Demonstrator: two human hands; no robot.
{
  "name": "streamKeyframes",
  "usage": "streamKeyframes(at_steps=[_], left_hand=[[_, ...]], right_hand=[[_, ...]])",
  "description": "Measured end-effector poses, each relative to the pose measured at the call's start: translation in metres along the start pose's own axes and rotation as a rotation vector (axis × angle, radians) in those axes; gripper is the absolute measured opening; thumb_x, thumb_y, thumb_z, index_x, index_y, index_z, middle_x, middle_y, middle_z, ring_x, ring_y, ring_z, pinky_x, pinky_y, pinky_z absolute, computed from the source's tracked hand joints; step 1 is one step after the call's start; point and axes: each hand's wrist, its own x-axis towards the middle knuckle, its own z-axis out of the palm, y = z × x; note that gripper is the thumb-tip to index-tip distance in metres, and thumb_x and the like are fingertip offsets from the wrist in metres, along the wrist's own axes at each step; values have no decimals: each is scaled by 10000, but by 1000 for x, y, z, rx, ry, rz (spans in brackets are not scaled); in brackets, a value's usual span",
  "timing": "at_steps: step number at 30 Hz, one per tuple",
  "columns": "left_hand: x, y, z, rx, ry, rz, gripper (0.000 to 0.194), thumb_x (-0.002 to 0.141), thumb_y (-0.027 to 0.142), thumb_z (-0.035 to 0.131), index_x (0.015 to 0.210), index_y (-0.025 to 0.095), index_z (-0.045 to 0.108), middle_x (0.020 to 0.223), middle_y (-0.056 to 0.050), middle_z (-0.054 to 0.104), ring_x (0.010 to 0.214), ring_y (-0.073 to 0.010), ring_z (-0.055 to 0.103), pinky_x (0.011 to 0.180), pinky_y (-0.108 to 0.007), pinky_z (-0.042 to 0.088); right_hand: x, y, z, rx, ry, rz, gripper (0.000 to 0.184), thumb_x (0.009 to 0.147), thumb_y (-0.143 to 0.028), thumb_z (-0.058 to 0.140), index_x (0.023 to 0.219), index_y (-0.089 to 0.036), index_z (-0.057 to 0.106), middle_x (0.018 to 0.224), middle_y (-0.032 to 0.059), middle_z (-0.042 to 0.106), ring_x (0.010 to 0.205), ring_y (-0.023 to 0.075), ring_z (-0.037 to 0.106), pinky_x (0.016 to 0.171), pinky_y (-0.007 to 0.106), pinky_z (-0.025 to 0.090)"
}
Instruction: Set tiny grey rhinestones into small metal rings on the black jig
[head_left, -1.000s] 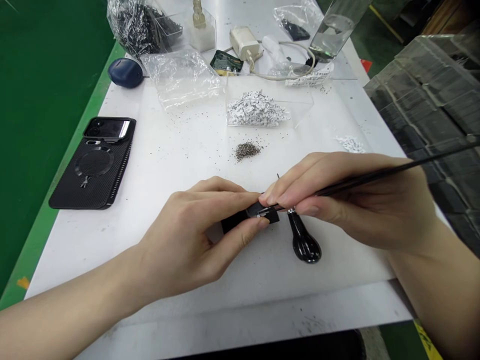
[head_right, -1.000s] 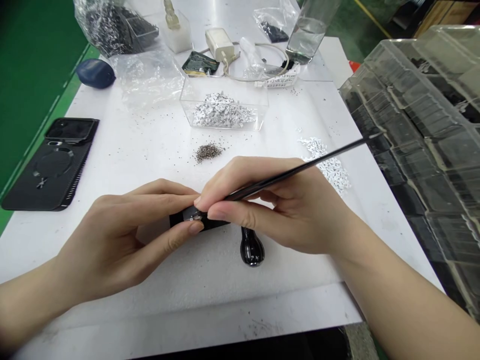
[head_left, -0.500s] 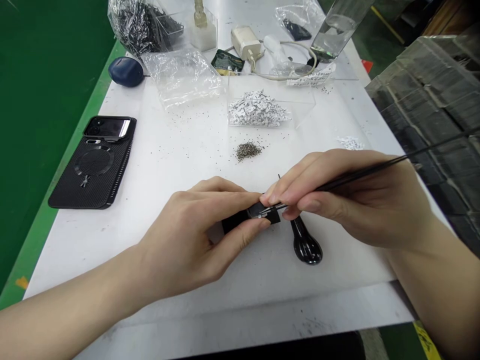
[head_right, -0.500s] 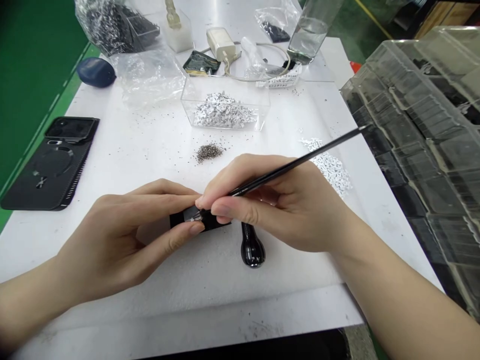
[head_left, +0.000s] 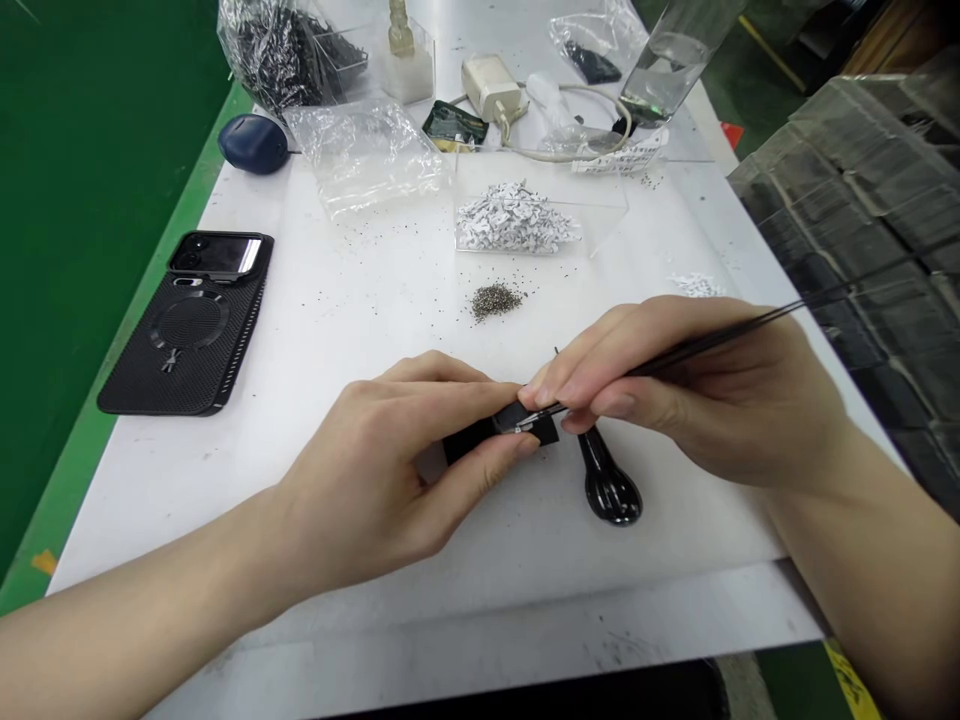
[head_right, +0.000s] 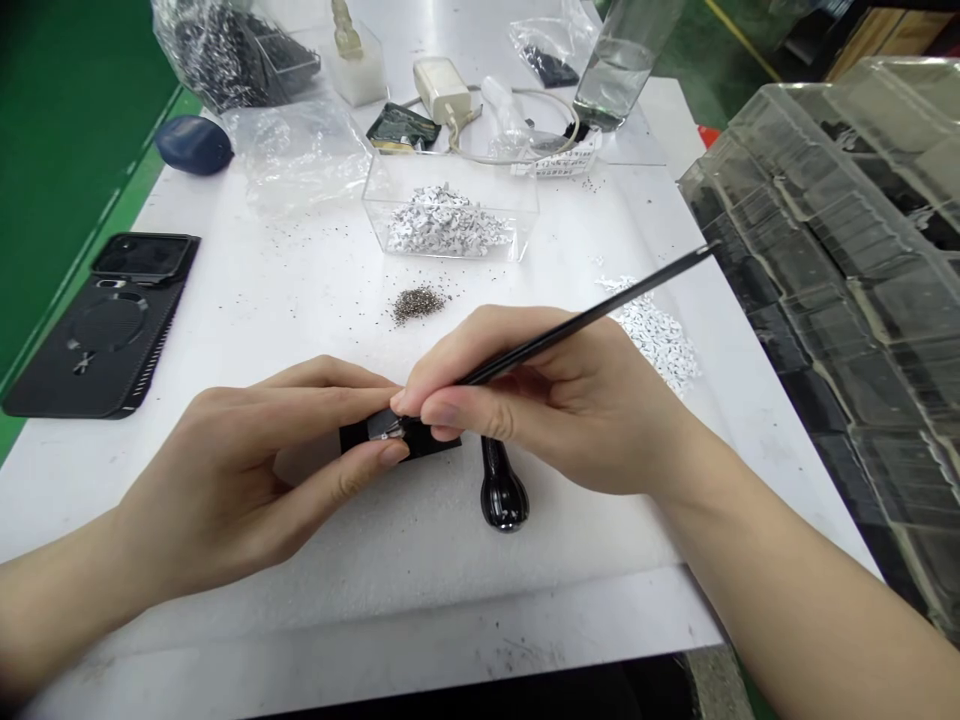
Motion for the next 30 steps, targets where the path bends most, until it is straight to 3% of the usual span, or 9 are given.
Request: streamKeyframes(at_steps=[9,16,25,30], left_hand=[[-1,-3,3,32,15,25,213,1082,206,740,1252,124,839,1091,-61,888,999,-169,811,816,-206,659],[0,-2,0,10,15,17,201,1075,194,742,1237,139,846,1101,-66,889,994,-174,817,808,-204,675],[-3,-9,6,-6,37,49,202,1097,234,734,1250,163,846,1092,-43,884,996,-155,810,847,-195,643],[-4,-10,7,-49,44,26,201,1081,219,752,1249,209,861,1129,-18,887,1012,-138,812,817,-161,628]], right_hand=[[1,7,-1,102,-29,-28,217,997,-64,803,1079,-248,884,1029,25,903,986,178,879,920,257,718],[3,3,-4,56,-63,-60,136,1015,-159,828,1086,-253,896,1032,34,907,998,187,885,931,254,721],[1,-1,-4,21,-73,-80,153,992,-80,821,1081,-187,885,998,55,883,1010,178,863,942,250,707],[2,1,-3,27,-52,-57,116,1005,-143,833,1055,-228,893,957,32,880,924,177,857,836,270,712]])
